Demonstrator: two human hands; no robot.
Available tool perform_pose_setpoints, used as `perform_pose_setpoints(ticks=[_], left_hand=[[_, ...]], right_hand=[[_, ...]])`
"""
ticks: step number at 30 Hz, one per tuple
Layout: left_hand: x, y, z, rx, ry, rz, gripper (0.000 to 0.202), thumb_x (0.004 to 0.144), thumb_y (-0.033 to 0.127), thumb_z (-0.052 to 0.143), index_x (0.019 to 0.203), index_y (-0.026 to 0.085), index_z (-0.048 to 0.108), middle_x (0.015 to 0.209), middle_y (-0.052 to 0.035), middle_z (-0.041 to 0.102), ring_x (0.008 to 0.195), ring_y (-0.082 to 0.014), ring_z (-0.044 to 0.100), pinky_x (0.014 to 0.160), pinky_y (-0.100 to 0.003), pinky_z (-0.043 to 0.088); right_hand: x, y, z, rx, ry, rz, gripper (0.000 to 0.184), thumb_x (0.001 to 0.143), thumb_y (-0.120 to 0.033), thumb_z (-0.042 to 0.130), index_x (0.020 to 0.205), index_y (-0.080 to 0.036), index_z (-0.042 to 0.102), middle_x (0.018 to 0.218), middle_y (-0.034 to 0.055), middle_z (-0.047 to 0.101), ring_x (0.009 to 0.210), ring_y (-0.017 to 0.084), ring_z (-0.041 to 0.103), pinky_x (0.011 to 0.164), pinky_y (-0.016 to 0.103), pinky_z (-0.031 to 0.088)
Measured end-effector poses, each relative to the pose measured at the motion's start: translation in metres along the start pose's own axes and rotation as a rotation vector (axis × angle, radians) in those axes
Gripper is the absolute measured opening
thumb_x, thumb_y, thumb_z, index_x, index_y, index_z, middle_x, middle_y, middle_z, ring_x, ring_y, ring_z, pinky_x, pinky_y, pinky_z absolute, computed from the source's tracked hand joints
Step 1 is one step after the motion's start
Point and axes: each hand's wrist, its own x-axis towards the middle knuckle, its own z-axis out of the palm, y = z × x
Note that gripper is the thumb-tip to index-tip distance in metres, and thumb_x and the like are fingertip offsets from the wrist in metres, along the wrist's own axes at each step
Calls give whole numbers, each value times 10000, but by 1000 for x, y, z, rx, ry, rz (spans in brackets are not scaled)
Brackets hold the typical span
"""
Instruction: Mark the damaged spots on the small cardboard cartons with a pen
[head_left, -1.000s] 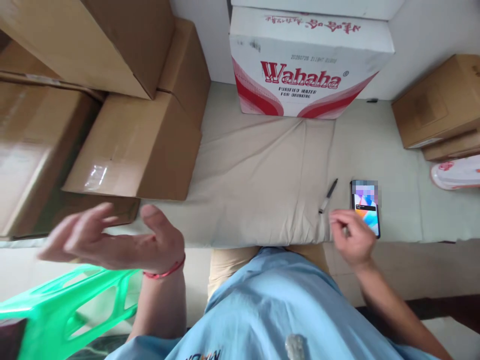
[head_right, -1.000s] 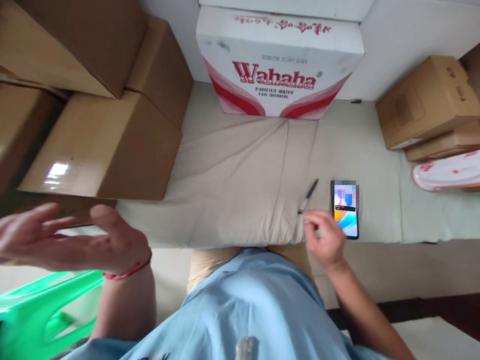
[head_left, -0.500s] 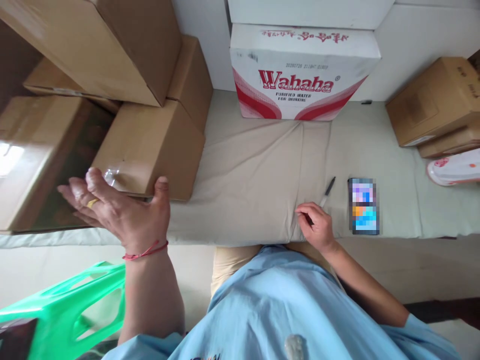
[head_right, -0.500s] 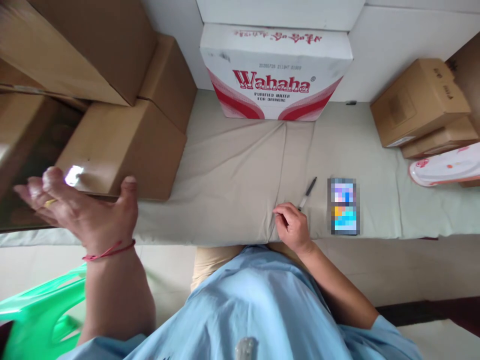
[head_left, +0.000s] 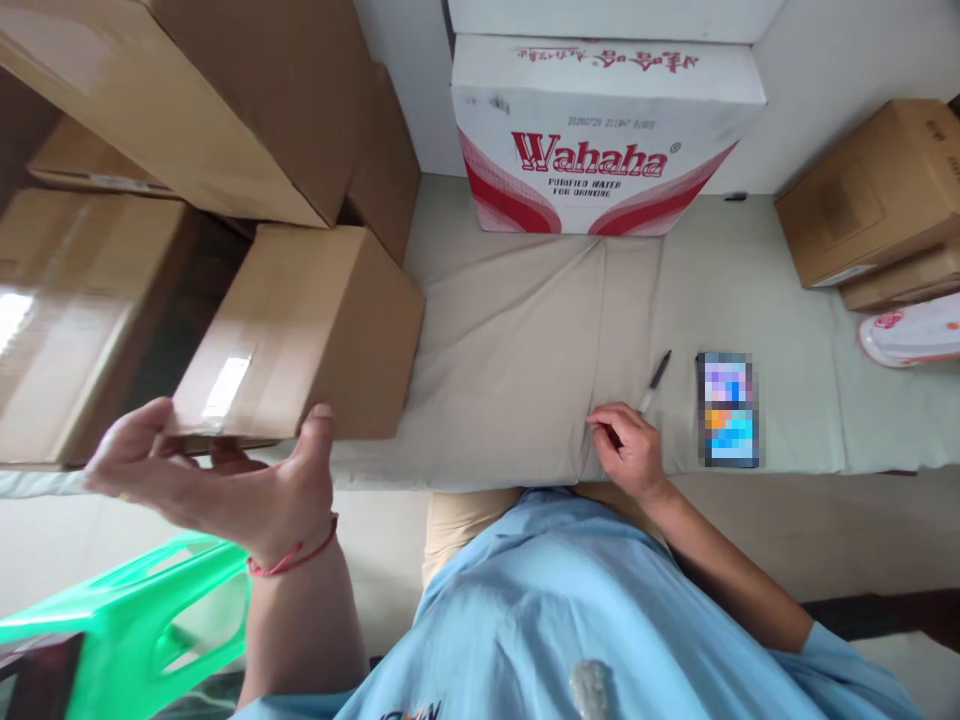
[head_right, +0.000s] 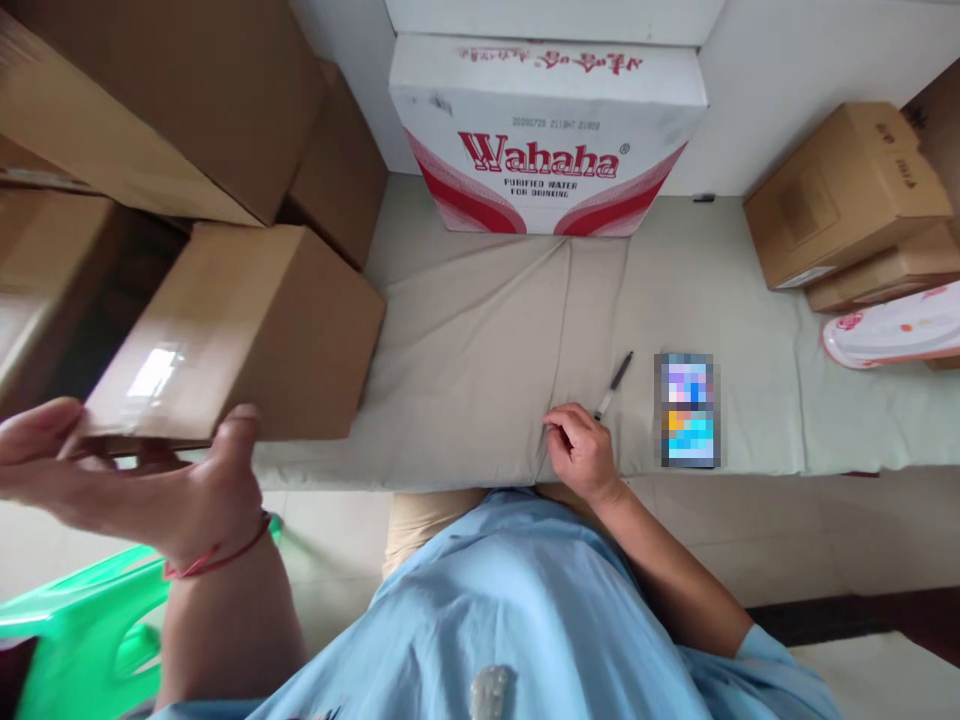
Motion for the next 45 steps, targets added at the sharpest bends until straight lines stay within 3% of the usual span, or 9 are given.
perform_pose_setpoints(ticks=[4,9,15,20,27,31,39,42,45], left_hand=[[-10,13,-17,-222,50,15,654,378,377,805,941,241,503,974,24,529,836,-172,493,822,-333,426],[-27,35,-23,-464,-227,-460,441,539,393,802,899,217,619,887,7,631,786,-179,541,686,-289,441],[-57,36,9,-430,-618,-680,675,542,578,967,1027,192,700,927,-32,706,807,-188,622,639,-254,482],[-78,21,36,-560,-704,-815,687,634,716,965,1018,198,727,899,-29,708,803,-169,639,663,-246,521],[-80,22,29,-878,-720,-794,370,799,481,947,1027,238,788,1124,-42,749,961,-164,704,825,-263,621],[-82,24,27,-862,-765,-747,403,773,309,954,1133,254,782,1239,-57,738,1122,-203,716,961,-318,641],[-86,13,27,-791,-733,-746,493,828,653,886,1088,264,732,1286,-79,756,1073,-222,740,844,-310,645],[-84,16,19,-766,-740,-599,638,737,606,972,1215,274,711,1504,-113,682,1327,-289,687,1028,-370,618],[-86,25,14,-748,-750,-307,785,690,523,1028,1348,301,664,1640,-126,587,1551,-331,544,1225,-438,513]], right_hand=[[-1,2,1,54,8,32,234,952,-68,567,984,-236,726,912,35,767,826,169,749,738,297,616],[-2,2,-3,269,-11,239,137,1001,-229,645,1073,-246,760,953,36,760,682,143,668,615,291,551],[5,-7,-23,817,105,464,553,1039,-590,607,1550,-378,604,1615,76,593,777,162,691,587,333,550],[4,-5,-33,789,37,544,567,990,-579,717,1481,-300,665,1061,54,761,757,211,688,676,383,598],[10,-3,-26,819,170,616,383,965,-585,744,1185,-272,740,772,-6,658,648,174,618,574,310,514],[20,-2,-27,820,213,649,378,942,-620,743,1031,-255,704,728,-18,617,614,146,568,552,276,480],[8,-9,-28,744,196,601,466,932,-634,706,1238,-285,681,952,37,688,667,174,611,544,309,518],[0,-11,-28,715,182,570,516,917,-653,705,1288,-296,662,1295,96,703,999,260,724,773,383,628],[-3,-5,-26,762,182,579,477,936,-644,679,1269,-305,634,1270,92,707,1083,283,730,857,419,636]])
